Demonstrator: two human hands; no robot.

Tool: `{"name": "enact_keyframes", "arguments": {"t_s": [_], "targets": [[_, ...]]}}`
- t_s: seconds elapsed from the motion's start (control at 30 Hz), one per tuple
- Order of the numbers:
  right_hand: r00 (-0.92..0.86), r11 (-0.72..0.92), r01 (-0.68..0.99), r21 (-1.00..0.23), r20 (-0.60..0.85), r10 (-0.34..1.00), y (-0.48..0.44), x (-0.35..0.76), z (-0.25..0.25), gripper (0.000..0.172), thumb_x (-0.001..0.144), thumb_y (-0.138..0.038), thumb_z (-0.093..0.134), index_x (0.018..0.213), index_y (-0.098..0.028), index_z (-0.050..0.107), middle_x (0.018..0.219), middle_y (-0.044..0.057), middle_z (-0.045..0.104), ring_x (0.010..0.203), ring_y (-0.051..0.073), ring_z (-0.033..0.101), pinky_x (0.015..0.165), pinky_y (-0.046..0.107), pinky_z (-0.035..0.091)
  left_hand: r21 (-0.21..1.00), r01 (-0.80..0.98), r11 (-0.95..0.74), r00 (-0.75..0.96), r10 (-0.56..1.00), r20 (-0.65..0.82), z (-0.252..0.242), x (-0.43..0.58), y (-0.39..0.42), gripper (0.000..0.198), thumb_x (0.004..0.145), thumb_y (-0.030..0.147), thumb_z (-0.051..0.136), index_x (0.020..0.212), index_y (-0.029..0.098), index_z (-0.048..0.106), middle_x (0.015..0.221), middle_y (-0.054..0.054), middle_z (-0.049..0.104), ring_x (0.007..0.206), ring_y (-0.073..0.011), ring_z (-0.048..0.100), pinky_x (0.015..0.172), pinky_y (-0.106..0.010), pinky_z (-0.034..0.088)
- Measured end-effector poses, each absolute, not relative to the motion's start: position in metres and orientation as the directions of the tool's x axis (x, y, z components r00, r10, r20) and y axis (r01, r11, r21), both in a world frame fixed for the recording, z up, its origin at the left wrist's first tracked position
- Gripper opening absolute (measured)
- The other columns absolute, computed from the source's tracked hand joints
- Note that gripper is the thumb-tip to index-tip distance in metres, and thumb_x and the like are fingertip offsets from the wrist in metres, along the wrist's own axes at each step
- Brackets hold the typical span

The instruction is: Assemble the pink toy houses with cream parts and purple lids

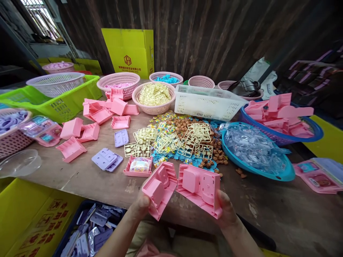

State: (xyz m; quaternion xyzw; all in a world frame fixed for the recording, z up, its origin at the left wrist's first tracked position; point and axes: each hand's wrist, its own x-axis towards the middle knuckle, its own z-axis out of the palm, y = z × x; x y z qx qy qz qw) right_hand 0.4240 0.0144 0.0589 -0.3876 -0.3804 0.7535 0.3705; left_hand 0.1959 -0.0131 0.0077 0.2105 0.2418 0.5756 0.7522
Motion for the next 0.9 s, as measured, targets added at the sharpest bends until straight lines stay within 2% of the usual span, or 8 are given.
{"name": "enact_keyframes", "arguments": {"t_s": [0.13,0.3,0.4,0.5,0.6,0.67,0.8,0.9], "targets": [[-0.435,-0.431,-0.307,-0.849,-0.278,0.857,0.017,0.422,0.057,0.077,0.058,-0.077,0.048,0.111,-0.022,0.062,0.109,0.013,0.067,0.110,0.035,0.056,0.094,0.052,0.042,0.625,-0.758,0.188,0.202,0.978,-0.049,0.009,0.197,-0.012,0.043,0.051,0.039,0.083,0.088,0.019,0.073,0.074,-0.003,0.073,0.071,-0.0196,0.068,0.068,-0.026,0.055],[-0.448,-0.451,-0.322,-0.832,-0.285,0.847,0.018,0.422,0.057,0.069,0.059,-0.073,0.054,0.104,-0.022,0.066,0.111,0.012,0.066,0.112,0.034,0.055,0.096,0.050,0.041,0.615,-0.760,0.211,0.144,0.977,-0.158,0.011,0.197,-0.013,0.049,0.057,0.052,0.076,0.092,0.019,0.071,0.077,-0.004,0.072,0.077,-0.0215,0.068,0.078,-0.030,0.054],[-0.458,-0.461,-0.313,-0.831,-0.293,0.839,0.017,0.422,0.057,0.070,0.056,-0.073,0.057,0.103,-0.021,0.067,0.106,0.013,0.068,0.113,0.035,0.054,0.096,0.049,0.041,0.659,-0.723,0.207,0.130,0.978,-0.165,0.019,0.203,-0.010,0.062,0.059,0.057,0.072,0.106,0.018,0.067,0.088,-0.008,0.073,0.091,-0.0275,0.066,0.088,-0.037,0.050],[-0.462,-0.455,-0.313,-0.834,-0.286,0.840,0.017,0.424,0.054,0.072,0.056,-0.073,0.058,0.104,-0.020,0.067,0.105,0.013,0.069,0.114,0.036,0.053,0.098,0.050,0.039,0.752,-0.637,0.169,0.176,0.982,-0.071,0.031,0.211,-0.007,0.077,0.060,0.057,0.071,0.124,0.016,0.055,0.114,-0.012,0.066,0.114,-0.0344,0.054,0.102,-0.044,0.039],[-0.433,-0.464,-0.343,-0.817,-0.301,0.850,0.017,0.433,0.046,0.067,0.058,-0.070,0.060,0.102,-0.020,0.068,0.107,0.013,0.068,0.115,0.036,0.053,0.100,0.051,0.038,0.860,-0.495,0.122,0.251,0.968,0.007,0.038,0.215,-0.005,0.091,0.061,0.059,0.070,0.136,0.017,0.041,0.139,-0.011,0.046,0.132,-0.0353,0.034,0.111,-0.045,0.024],[-0.370,-0.474,-0.372,-0.798,-0.340,0.864,0.017,0.442,0.038,0.063,0.059,-0.068,0.061,0.101,-0.021,0.069,0.107,0.012,0.069,0.116,0.035,0.052,0.101,0.051,0.037,0.923,-0.373,0.090,0.283,0.959,0.021,0.039,0.213,-0.006,0.097,0.059,0.061,0.070,0.139,0.019,0.034,0.146,-0.009,0.035,0.136,-0.0346,0.025,0.113,-0.045,0.018],[-0.234,-0.474,-0.439,-0.763,-0.413,0.880,0.017,0.461,0.029,0.061,0.059,-0.068,0.061,0.098,-0.023,0.071,0.105,0.010,0.070,0.114,0.036,0.054,0.102,0.051,0.037,0.997,-0.019,-0.080,0.254,0.964,0.082,0.047,0.202,0.001,0.101,0.057,0.064,0.070,0.141,0.022,0.030,0.149,-0.010,0.029,0.137,-0.0337,0.021,0.114,-0.046,0.015],[-0.235,-0.480,-0.445,-0.756,-0.419,0.877,0.018,0.468,0.029,0.064,0.065,-0.069,0.055,0.109,-0.025,0.066,0.109,0.009,0.068,0.115,0.034,0.054,0.103,0.050,0.036,0.937,0.228,-0.266,0.183,0.957,0.227,0.059,0.191,0.025,0.102,0.059,0.063,0.068,0.142,0.023,0.025,0.147,-0.012,0.030,0.136,-0.0326,0.024,0.113,-0.047,0.017]]}}
